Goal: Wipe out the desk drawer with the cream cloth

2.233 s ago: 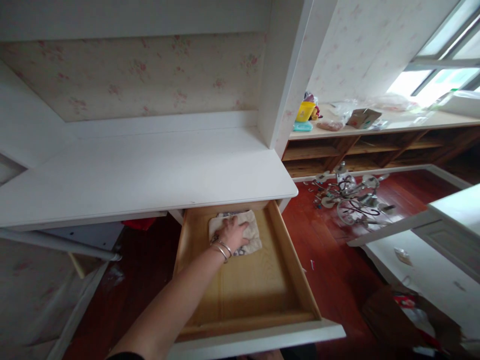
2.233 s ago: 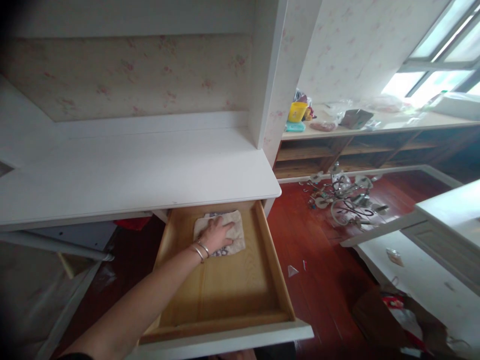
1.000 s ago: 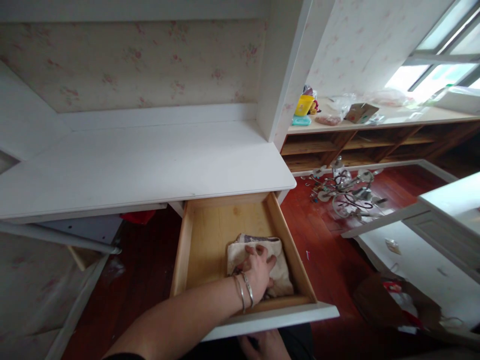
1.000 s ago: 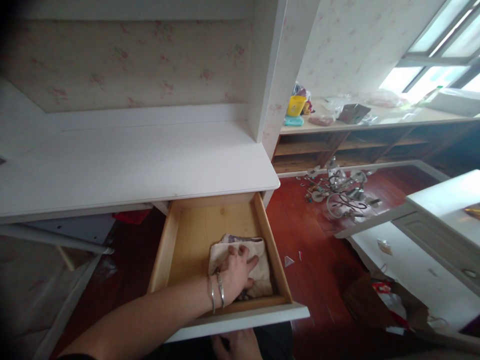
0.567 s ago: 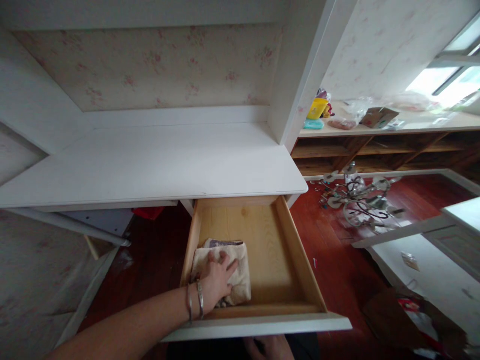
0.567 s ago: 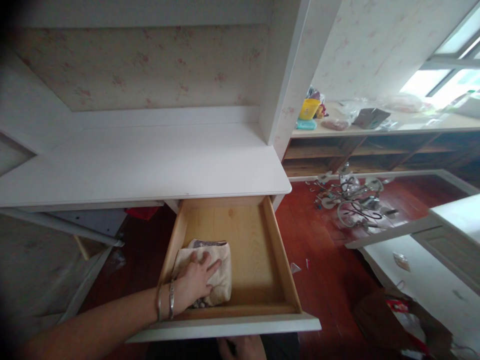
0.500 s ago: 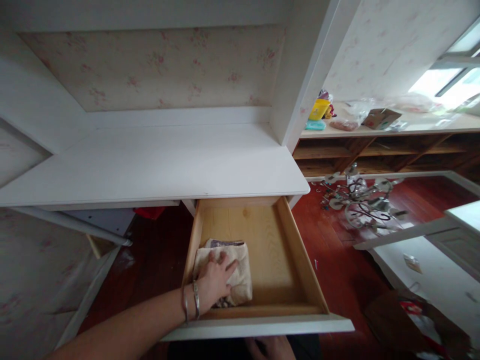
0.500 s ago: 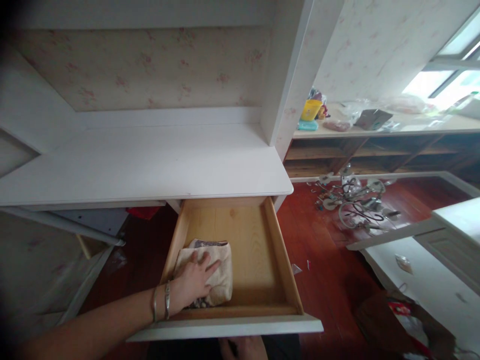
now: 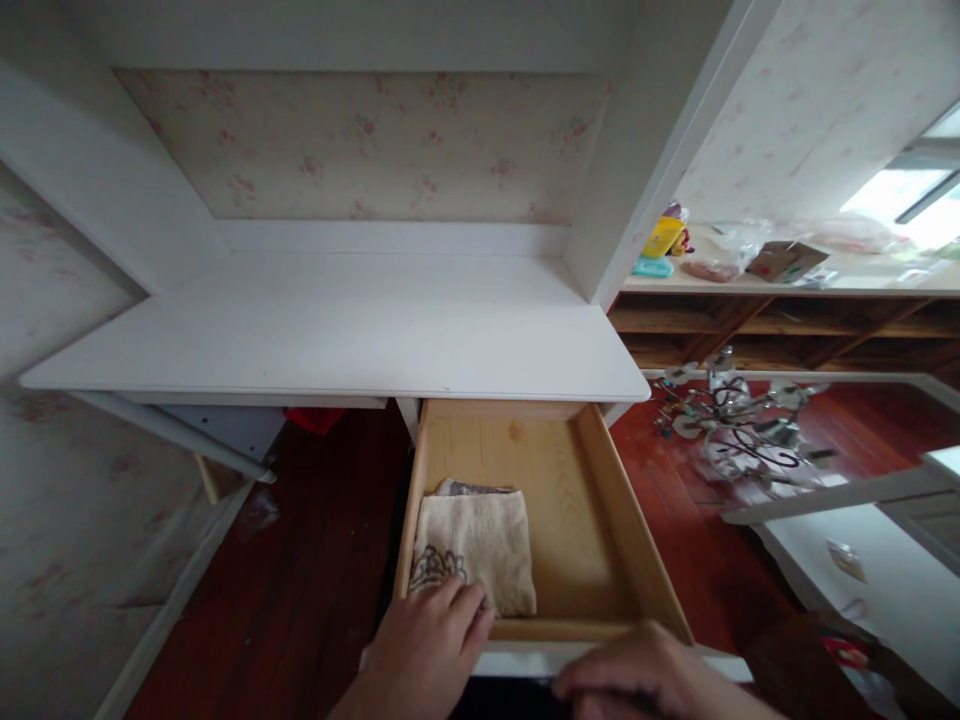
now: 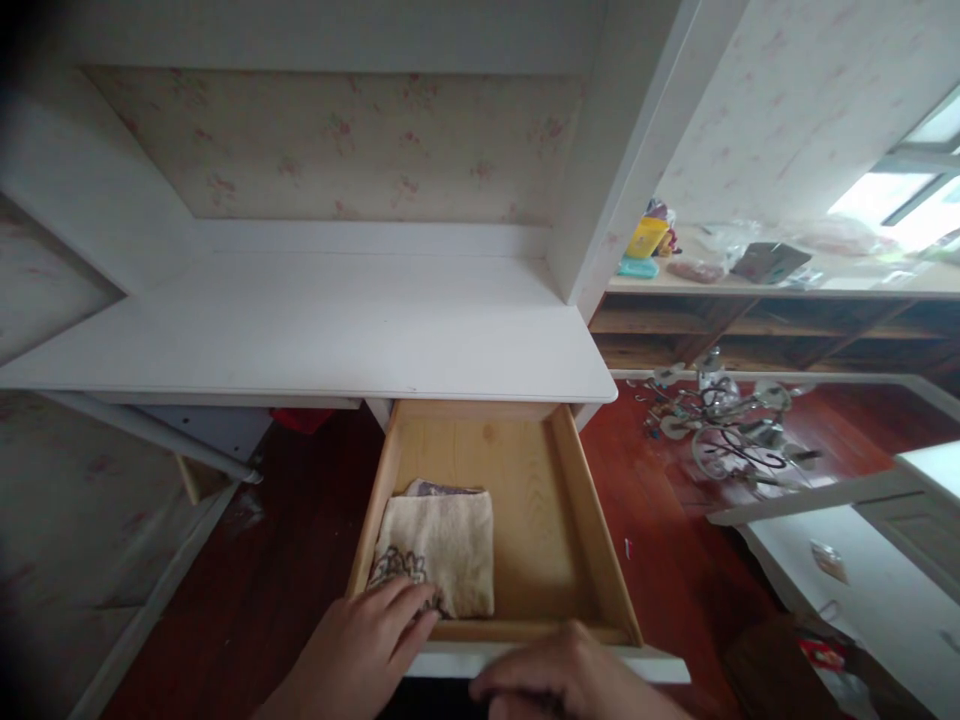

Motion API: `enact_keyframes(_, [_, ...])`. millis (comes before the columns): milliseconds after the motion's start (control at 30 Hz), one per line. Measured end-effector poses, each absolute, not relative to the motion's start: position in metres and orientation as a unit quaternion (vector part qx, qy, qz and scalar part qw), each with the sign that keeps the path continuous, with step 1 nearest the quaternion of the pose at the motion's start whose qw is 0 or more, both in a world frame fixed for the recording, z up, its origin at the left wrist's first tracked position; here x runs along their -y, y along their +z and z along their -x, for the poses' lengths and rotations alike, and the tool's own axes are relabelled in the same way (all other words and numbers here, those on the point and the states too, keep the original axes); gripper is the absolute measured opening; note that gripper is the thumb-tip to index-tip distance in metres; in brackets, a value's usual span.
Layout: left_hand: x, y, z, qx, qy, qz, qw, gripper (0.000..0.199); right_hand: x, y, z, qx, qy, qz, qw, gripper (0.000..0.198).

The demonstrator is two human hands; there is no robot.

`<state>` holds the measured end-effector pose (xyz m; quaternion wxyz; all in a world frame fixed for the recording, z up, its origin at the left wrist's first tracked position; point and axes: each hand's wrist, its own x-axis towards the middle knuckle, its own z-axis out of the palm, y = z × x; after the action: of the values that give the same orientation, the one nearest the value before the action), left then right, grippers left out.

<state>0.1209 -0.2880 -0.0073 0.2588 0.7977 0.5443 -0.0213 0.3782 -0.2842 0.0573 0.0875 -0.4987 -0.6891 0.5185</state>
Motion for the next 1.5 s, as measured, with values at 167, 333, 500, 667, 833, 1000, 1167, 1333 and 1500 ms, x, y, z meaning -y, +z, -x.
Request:
enact_keyframes(167, [0.305, -0.027, -0.122, -0.588, 0.016, -0.773, 0.236, 0.034, 0.223, 0.038, -0.342, 0.72, 0.503, 0.471, 0.082, 0.035])
enact_keyframes(333, [0.31, -0.042, -0.124, -0.568, 0.082, -0.808, 0.136, 0.03, 0.207, -0.013, -0.302, 0.797, 0.416, 0.438, 0.016, 0.028])
enact_keyframes(500, [0.312, -0.045, -0.126, -0.53, 0.231, -0.816, -0.006, 0.016, 0.21, -0.06, -0.274, 0.844, 0.402, 0.35, -0.06, 0.031])
enact_keyframes(667, [0.31, -0.042, -0.127, -0.529, 0.255, -0.808, -0.044, 0.016, 0.217, -0.098, -0.273, 0.905, 0.296, 0.305, -0.021, 0.065])
enact_keyframes(833, [0.311, -0.045, -0.129, -0.547, 0.237, -0.801, -0.047, 0.016, 0.2, -0.116, -0.302, 0.936, 0.16, 0.313, -0.025, 0.083])
enact_keyframes(1000, [0.312, -0.047, -0.129, -0.548, 0.218, -0.807, -0.028, 0.014, 0.175, -0.122, -0.313, 0.95, 0.06, 0.305, -0.003, 0.069])
enact_keyframes(1167, [0.313, -0.046, -0.128, -0.548, 0.21, -0.81, -0.022, 0.015, 0.144, -0.127, -0.31, 0.955, -0.011, 0.294, 0.016, 0.05])
enact_keyframes(1333, [0.312, -0.049, -0.128, -0.544, 0.21, -0.812, -0.027, 0.013, 0.115, -0.102, -0.309, 0.99, -0.065, 0.059, 0.109, 0.029])
enact_keyframes(1500, [0.311, -0.051, -0.131, -0.561, 0.198, -0.803, -0.036, 0.013, 0.075, -0.066, -0.286, 0.957, -0.209, -0.188, 0.071, 0.028])
